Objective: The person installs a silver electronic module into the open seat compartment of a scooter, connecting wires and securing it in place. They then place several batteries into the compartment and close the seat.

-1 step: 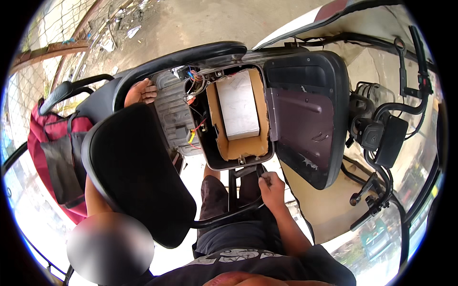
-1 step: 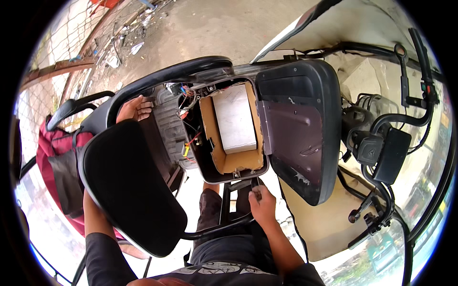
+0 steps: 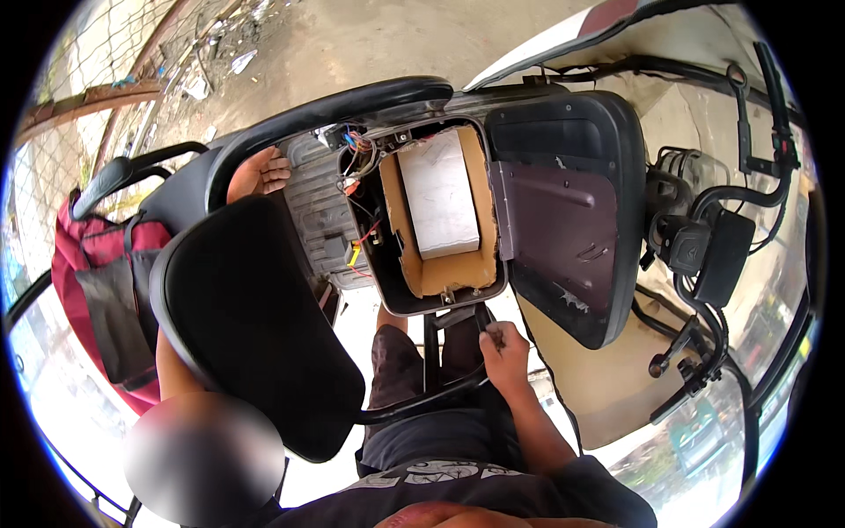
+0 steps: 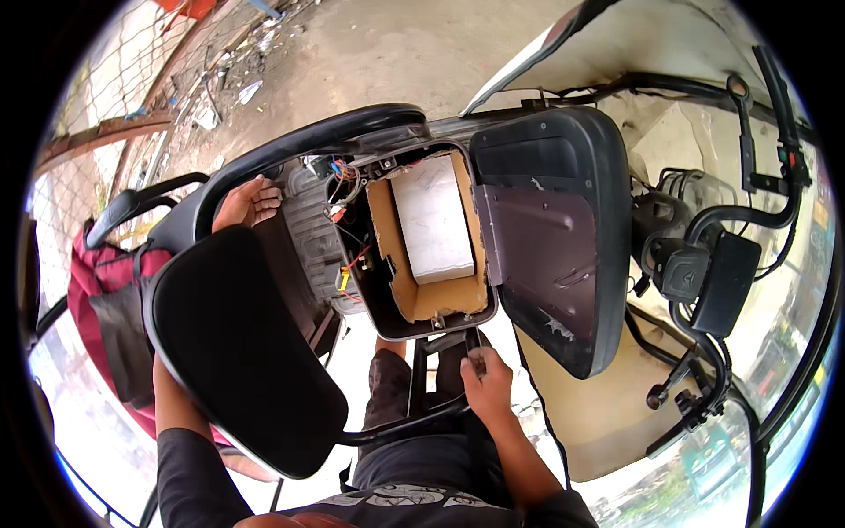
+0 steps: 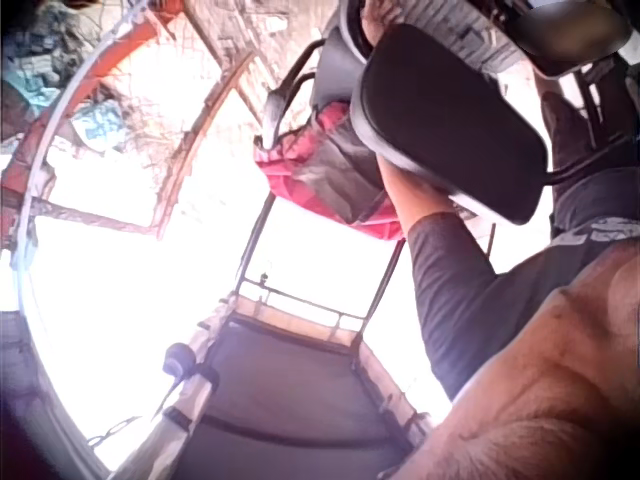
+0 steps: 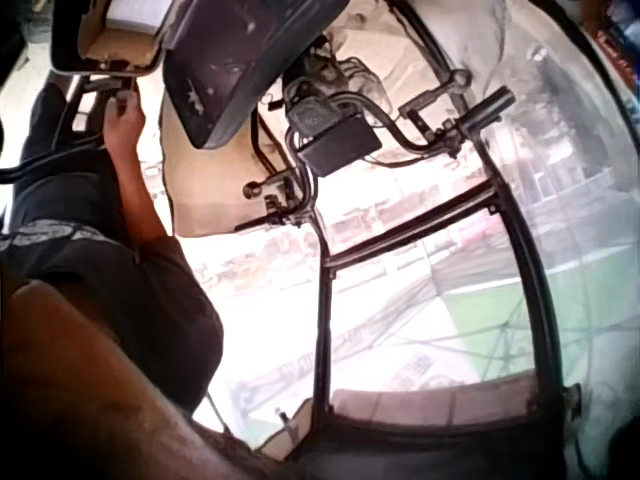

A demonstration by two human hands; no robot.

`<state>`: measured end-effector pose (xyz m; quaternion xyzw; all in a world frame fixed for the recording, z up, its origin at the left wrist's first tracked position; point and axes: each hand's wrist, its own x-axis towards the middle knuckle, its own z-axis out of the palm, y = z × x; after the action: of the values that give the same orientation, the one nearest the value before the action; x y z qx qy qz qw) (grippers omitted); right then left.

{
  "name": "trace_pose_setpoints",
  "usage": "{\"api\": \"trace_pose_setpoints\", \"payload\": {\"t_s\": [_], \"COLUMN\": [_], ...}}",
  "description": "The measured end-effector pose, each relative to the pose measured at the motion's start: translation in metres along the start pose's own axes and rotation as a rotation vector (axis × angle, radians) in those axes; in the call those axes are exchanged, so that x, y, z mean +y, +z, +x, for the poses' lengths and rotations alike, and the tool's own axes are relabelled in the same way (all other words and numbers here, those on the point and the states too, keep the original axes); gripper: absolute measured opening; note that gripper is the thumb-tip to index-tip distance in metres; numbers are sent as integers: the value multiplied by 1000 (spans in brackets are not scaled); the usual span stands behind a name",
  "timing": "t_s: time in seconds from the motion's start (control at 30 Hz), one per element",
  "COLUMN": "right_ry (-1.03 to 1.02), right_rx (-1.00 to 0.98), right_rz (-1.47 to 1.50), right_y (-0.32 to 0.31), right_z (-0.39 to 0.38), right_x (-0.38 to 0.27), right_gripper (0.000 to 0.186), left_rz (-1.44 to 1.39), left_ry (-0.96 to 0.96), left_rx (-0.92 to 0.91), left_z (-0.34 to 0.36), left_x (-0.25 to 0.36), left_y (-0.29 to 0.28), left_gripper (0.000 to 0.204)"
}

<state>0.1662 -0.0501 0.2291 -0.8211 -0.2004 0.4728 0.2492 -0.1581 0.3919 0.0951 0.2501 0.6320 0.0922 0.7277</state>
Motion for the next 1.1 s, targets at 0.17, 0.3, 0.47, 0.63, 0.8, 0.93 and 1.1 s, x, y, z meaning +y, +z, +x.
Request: {"api": "trace_pose_setpoints", "payload": {"t_s": [0.17, 0.3, 0.47, 0.63, 0.8, 0.93, 1.1], "right_ry": [-110, -176, -184, -117, -82, -92, -102], "right_rx": [107, 270, 301, 335, 366, 361, 368], "right_rz": [55, -33, -127, -119, -120, -77, -83], "right_y": [16, 38, 42, 49, 49, 51, 50], "right_z": [-40, -46, -47, -42, -49, -47, -47], "right_x": [-9, -6, -5, -8, -8, -7, -8], "right_gripper": [17, 14, 11, 8, 6, 6, 6], "left_rz": [93, 123, 126, 107, 41, -132, -381], "left_ry": [-58, -96, -101, -99, -98, -63, -26], "left_rx": [-98, -169, -200, -204, -261, -277, -236], "left_z": [28, 60, 71, 78, 95, 110, 154], "left_x": [13, 16, 24, 17, 6, -4, -23], "left_y": [-24, -19, -34, -49, -31, -31, -7], "left_gripper": [29, 29, 28, 27, 27, 26, 26]}}
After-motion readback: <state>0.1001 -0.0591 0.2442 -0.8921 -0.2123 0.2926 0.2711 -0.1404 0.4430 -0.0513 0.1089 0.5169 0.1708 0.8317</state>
